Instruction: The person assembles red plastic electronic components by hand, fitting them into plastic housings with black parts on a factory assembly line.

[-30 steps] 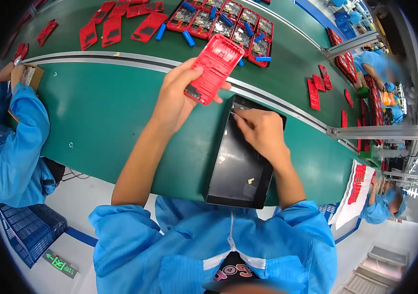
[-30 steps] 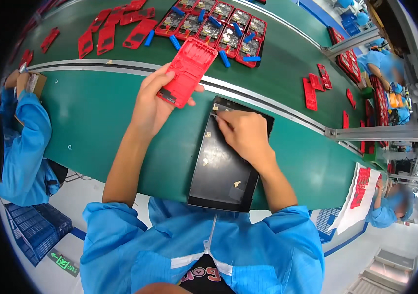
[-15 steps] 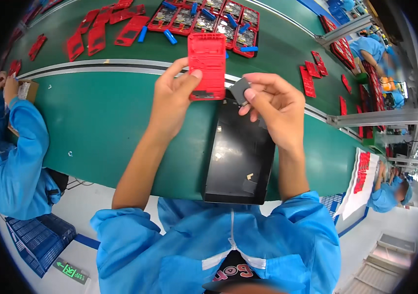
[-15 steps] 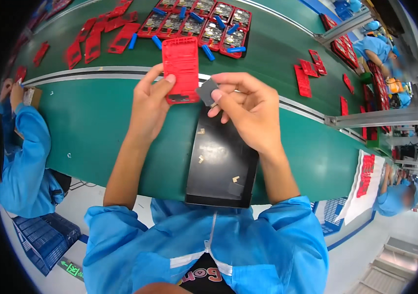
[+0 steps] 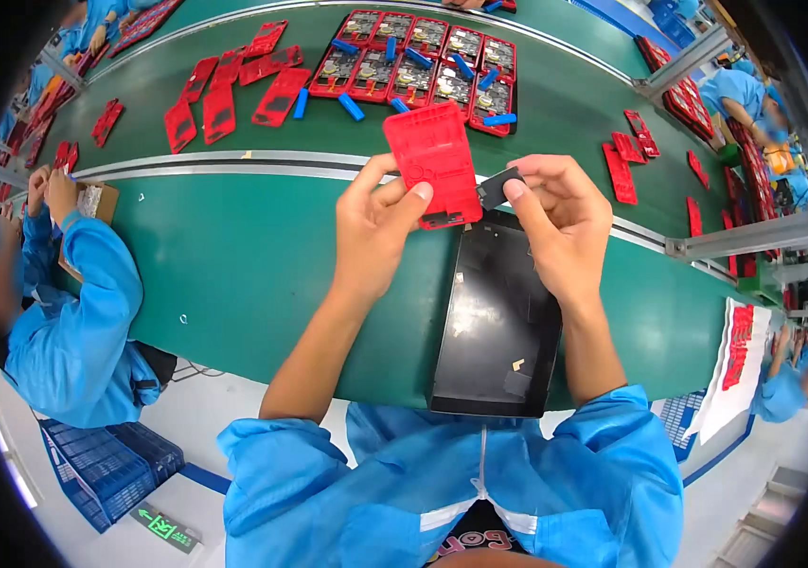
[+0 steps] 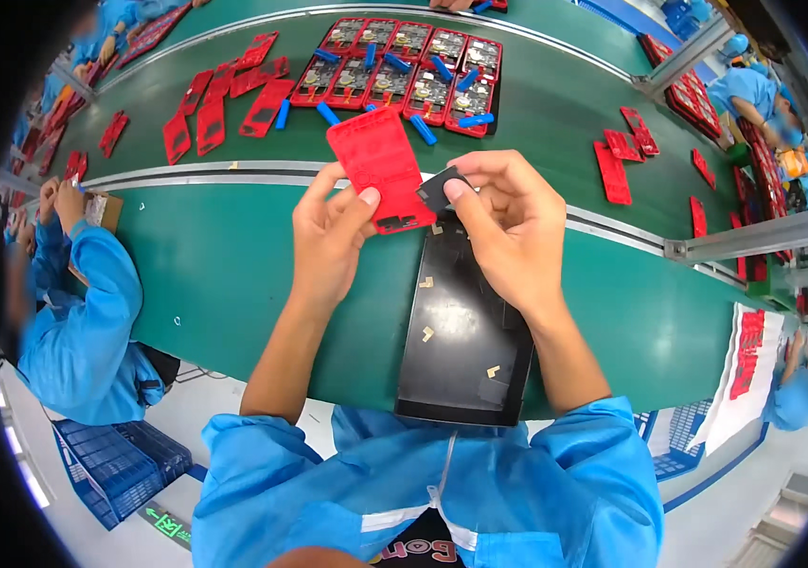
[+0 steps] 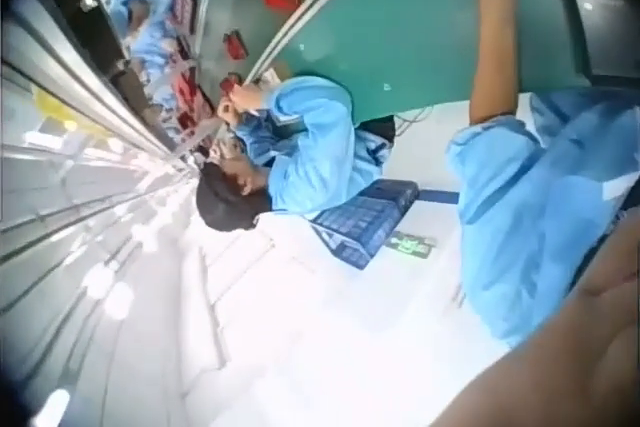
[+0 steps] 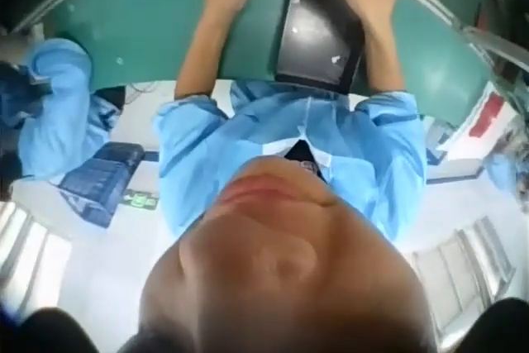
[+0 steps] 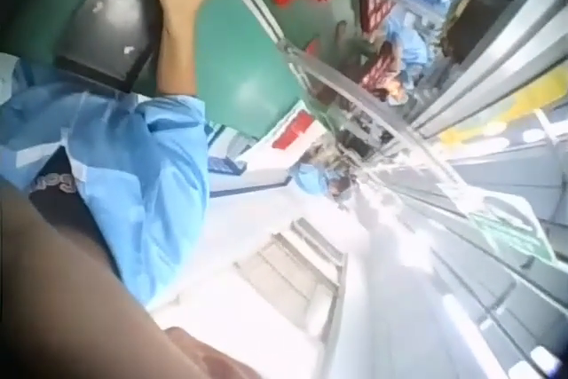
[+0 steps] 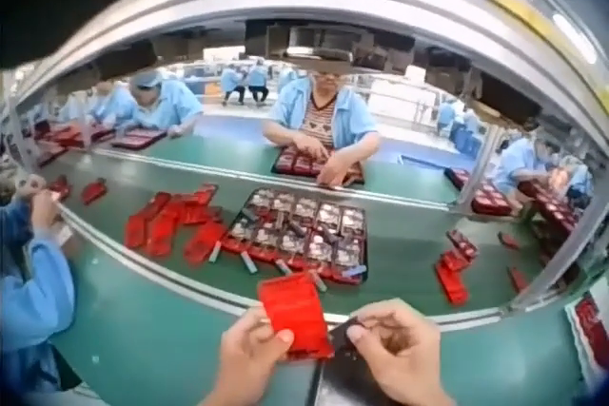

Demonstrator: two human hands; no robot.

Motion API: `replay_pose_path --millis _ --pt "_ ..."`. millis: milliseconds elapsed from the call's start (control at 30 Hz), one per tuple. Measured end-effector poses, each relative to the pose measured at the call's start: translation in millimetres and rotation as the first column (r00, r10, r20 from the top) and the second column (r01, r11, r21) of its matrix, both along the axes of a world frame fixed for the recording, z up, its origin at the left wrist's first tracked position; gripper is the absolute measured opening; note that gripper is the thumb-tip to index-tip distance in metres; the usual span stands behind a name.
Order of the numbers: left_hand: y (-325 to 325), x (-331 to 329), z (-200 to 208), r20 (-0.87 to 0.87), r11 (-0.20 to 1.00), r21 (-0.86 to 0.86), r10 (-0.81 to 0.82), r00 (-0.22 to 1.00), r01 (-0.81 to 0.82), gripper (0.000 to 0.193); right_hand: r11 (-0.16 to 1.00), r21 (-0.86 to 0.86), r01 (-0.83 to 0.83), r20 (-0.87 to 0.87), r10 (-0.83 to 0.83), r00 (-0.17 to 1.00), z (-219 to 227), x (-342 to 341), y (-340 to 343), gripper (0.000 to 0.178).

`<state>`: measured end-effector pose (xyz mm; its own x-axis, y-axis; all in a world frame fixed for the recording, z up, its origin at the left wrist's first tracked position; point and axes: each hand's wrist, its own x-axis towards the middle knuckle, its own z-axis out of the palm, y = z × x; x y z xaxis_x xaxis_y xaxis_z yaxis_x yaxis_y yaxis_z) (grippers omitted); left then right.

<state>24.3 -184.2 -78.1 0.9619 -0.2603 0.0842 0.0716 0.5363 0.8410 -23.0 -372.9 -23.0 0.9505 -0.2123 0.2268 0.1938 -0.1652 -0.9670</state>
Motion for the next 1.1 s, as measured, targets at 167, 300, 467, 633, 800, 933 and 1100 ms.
replay_pose_path --millis 167,300,467,633,800,933,1100 --pt "-3 -4 1 -0.003 0.999 0.036 0.015 1.000 -0.015 0.028 0.964 0.214 -0.156 0.105 0.136 0.985 -5 2 5 0.011" --pt "-5 -7 3 0.047 0.998 0.045 0.032 0.998 -0.034 0.028 0.966 0.227 -0.120 0.012 0.120 0.993 -2 1 5 0.012" --pt "-7 -9 0 0.059 0.999 0.040 0.028 0.998 -0.031 0.029 0.976 0.198 -0.086 -0.037 0.095 0.995 -5 0 4 0.016" --pt "-9 -10 3 0.056 0.998 0.052 0.029 0.998 -0.032 0.028 0.969 0.216 -0.117 0.057 0.107 0.993 -13 1 3 0.016" --pt "-11 -10 1 0.047 0.999 0.041 0.023 0.999 -0.025 0.027 0.997 0.050 -0.061 0.075 0.057 0.996 -20 3 0 0.012" --pt "-12 -11 -3 0.055 0.998 0.046 0.033 0.998 -0.036 0.027 0.968 -0.230 0.094 0.219 -0.043 0.975 -26 -2 7 0.020" --pt "-13 -11 0 0.044 0.999 0.052 0.000 0.999 -0.002 0.032 0.834 -0.469 0.291 0.550 0.018 0.835 -34 1 10 0.033"
